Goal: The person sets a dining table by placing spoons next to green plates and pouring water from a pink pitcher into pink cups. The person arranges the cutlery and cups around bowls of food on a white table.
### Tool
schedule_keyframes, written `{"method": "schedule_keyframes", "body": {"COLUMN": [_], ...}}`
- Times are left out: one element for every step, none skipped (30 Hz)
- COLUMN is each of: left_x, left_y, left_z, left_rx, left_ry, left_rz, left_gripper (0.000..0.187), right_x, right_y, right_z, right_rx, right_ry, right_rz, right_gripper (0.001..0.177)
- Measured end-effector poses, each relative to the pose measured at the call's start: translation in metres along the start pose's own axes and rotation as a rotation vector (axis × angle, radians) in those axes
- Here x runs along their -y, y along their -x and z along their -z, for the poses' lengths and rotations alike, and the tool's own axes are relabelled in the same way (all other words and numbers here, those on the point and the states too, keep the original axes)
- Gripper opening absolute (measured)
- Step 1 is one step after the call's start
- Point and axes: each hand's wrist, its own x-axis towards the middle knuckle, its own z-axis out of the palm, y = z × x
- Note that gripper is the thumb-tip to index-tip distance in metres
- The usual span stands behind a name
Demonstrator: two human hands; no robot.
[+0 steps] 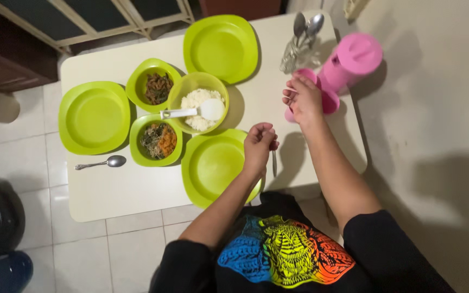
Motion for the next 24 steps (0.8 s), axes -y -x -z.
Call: {"method": "schedule_keyframes", "body": {"left_x": [-0.002,-0.003,-0.001,0.003,0.004,0.006,0.008,0.011,0.01,0.01,0.01,0.01,0.01,0.009,0.009,0.009,0.008,0.008,0.008,0.009,0.01,0.012,0.013,0.014], "left_y": [-0.006,-0.012,-0.013,-0.015,-0.019,-0.023,-0.025,-0.026,-0.029,-0.03,-0.031,-0.031,-0.033,-0.034,-0.035,-0.037,-0.038,-0.04,-0.041,-0.042,-0.043,-0.043,-0.043,-0.044], "left_z": [-0.006,-0.012,-0.017,-0.02,-0.024,-0.028,-0.03,-0.033,-0.035,-0.037,-0.039,-0.041,-0.043,-0.046,-0.048,-0.05,-0.051,-0.052,-0.053,-0.053,-0.053,-0.052,-0.051,-0.05], "left_rx": [-0.02,-0.04,-0.063,-0.074,-0.081,-0.087,-0.102,-0.116,-0.127,-0.138,-0.146,-0.153,-0.163,-0.173,-0.183,-0.187,-0.19,-0.193,-0.2,-0.208,-0.218,-0.222,-0.228,-0.234], "left_ry": [0.013,0.026,0.039,0.048,0.058,0.067,0.079,0.091,0.101,0.095,0.09,0.084,0.086,0.089,0.089,0.085,0.081,0.077,0.082,0.087,0.093,0.098,0.102,0.107], "left_rz": [0.005,0.009,0.024,0.019,0.012,0.006,0.003,0.001,-0.004,-0.006,-0.008,-0.01,-0.012,-0.014,-0.015,-0.016,-0.016,-0.017,-0.014,-0.011,-0.01,-0.008,-0.007,-0.007], "left_gripper": [0.017,0.017,0.017,0.017,0.017,0.018,0.018,0.017,0.017,0.017,0.017,0.017,0.017,0.017,0.017,0.017,0.018,0.018,0.018,0.018,0.018,0.018,0.018,0.018], "right_x": [0.005,0.009,0.009,0.008,0.01,0.01,0.01,0.009,0.011,0.011,0.011,0.01,0.011,0.014,0.018,0.021,0.024,0.027,0.029,0.032,0.033,0.035,0.035,0.035], "right_y": [-0.02,-0.038,-0.052,-0.066,-0.082,-0.098,-0.11,-0.122,-0.136,-0.149,-0.159,-0.166,-0.172,-0.175,-0.176,-0.175,-0.172,-0.169,-0.165,-0.16,-0.157,-0.155,-0.151,-0.148], "right_z": [-0.002,-0.005,-0.003,-0.002,-0.003,-0.003,-0.002,0.0,0.0,0.0,0.001,0.002,0.002,0.0,-0.003,-0.006,-0.008,-0.012,-0.016,-0.019,-0.022,-0.024,-0.025,-0.026], "right_rx": [-0.003,-0.006,-0.018,-0.015,-0.011,-0.006,-0.037,-0.067,-0.096,-0.085,-0.074,-0.062,-0.036,-0.01,0.016,0.019,0.022,0.025,0.029,0.032,0.039,0.042,0.046,0.051], "right_ry": [-0.001,-0.002,-0.002,0.066,0.134,0.202,0.309,0.415,0.519,0.577,0.632,0.687,0.729,0.77,0.811,0.844,0.877,0.909,0.915,0.92,0.927,0.908,0.889,0.87], "right_rz": [-0.001,-0.001,-0.009,0.007,0.029,0.052,0.107,0.164,0.226,0.321,0.419,0.518,0.478,0.438,0.398,0.319,0.241,0.162,0.189,0.215,0.241,0.221,0.2,0.179], "right_gripper": [0.028,0.029,0.03,0.032,0.034,0.036,0.036,0.037,0.037,0.037,0.036,0.036,0.035,0.034,0.034,0.035,0.037,0.039,0.041,0.043,0.045,0.048,0.05,0.053]}}
